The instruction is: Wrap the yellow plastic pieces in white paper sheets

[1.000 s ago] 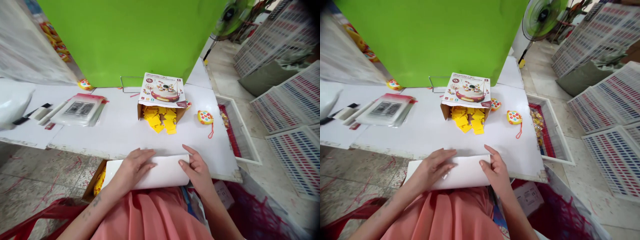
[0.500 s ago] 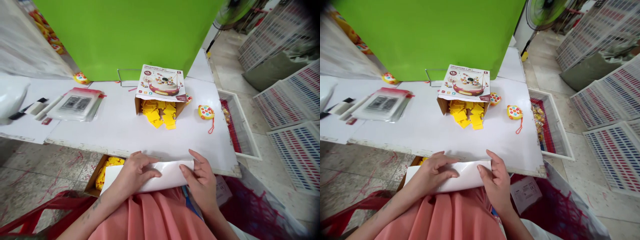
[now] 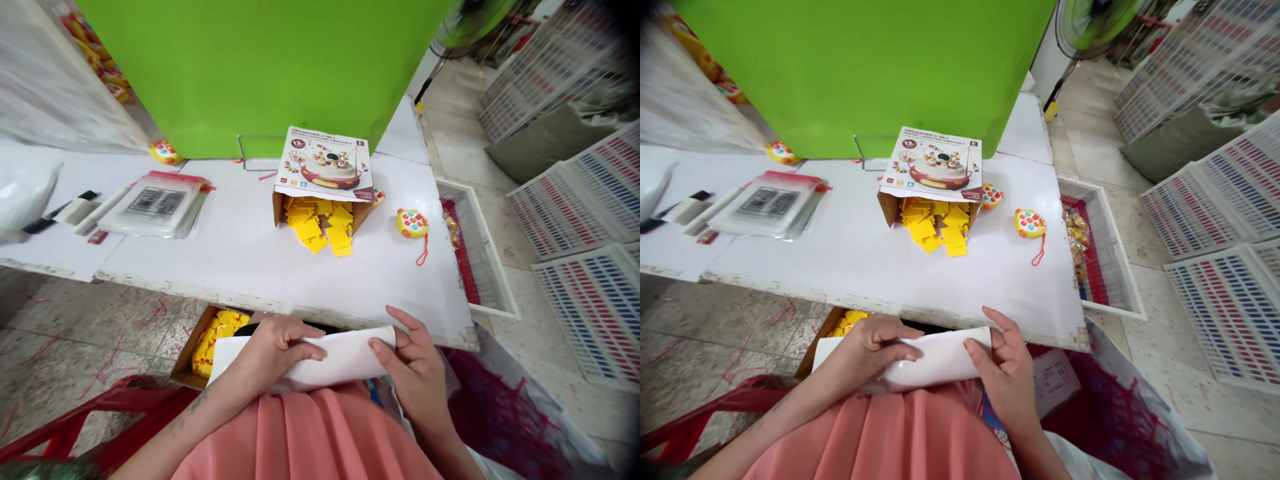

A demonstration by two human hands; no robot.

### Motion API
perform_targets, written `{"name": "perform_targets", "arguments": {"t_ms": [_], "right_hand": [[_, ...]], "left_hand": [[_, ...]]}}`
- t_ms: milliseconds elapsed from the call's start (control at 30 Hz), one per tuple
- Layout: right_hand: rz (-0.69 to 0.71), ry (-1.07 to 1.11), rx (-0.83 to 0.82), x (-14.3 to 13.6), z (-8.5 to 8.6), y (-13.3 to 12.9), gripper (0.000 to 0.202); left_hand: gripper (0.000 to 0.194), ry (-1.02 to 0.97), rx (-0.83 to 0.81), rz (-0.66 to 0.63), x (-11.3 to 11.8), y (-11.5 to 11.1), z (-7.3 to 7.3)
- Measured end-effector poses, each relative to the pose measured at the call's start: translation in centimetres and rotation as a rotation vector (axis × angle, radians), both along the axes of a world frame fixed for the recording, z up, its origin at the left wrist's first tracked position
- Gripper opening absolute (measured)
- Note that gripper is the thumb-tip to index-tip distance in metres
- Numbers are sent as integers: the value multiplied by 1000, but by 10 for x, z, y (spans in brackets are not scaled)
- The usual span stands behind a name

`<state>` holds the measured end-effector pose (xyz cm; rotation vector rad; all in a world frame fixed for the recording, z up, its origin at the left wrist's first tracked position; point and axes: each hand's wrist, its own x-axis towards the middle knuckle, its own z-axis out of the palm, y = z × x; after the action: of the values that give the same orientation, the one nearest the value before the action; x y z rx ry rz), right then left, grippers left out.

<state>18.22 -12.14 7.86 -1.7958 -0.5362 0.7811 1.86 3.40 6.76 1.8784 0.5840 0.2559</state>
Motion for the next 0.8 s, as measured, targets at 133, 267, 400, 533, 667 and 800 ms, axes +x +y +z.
{"name": "perform_targets", "arguments": {"t_ms": [133, 267, 400, 533, 667, 800], "right_hand": [[-29, -60, -2, -3, 3, 3, 44], [-46, -85, -9, -3, -1, 5, 47], [-31, -57, -22, -3, -1, 8, 48], [3, 13, -4, 0, 4, 12, 46], [48, 140, 29, 11, 4, 17, 46], [72, 501, 139, 25, -3, 22, 37]], "left_hand": [[20, -21, 8, -29, 2, 2, 4], [19, -57, 55, -33, 5, 4, 5], [18, -40, 134, -48, 6, 5, 6], [18, 3, 196, -33, 7, 7, 11], [20, 10, 236, -16, 7, 14, 15], [22, 2, 269, -7, 7, 20, 17]]}}
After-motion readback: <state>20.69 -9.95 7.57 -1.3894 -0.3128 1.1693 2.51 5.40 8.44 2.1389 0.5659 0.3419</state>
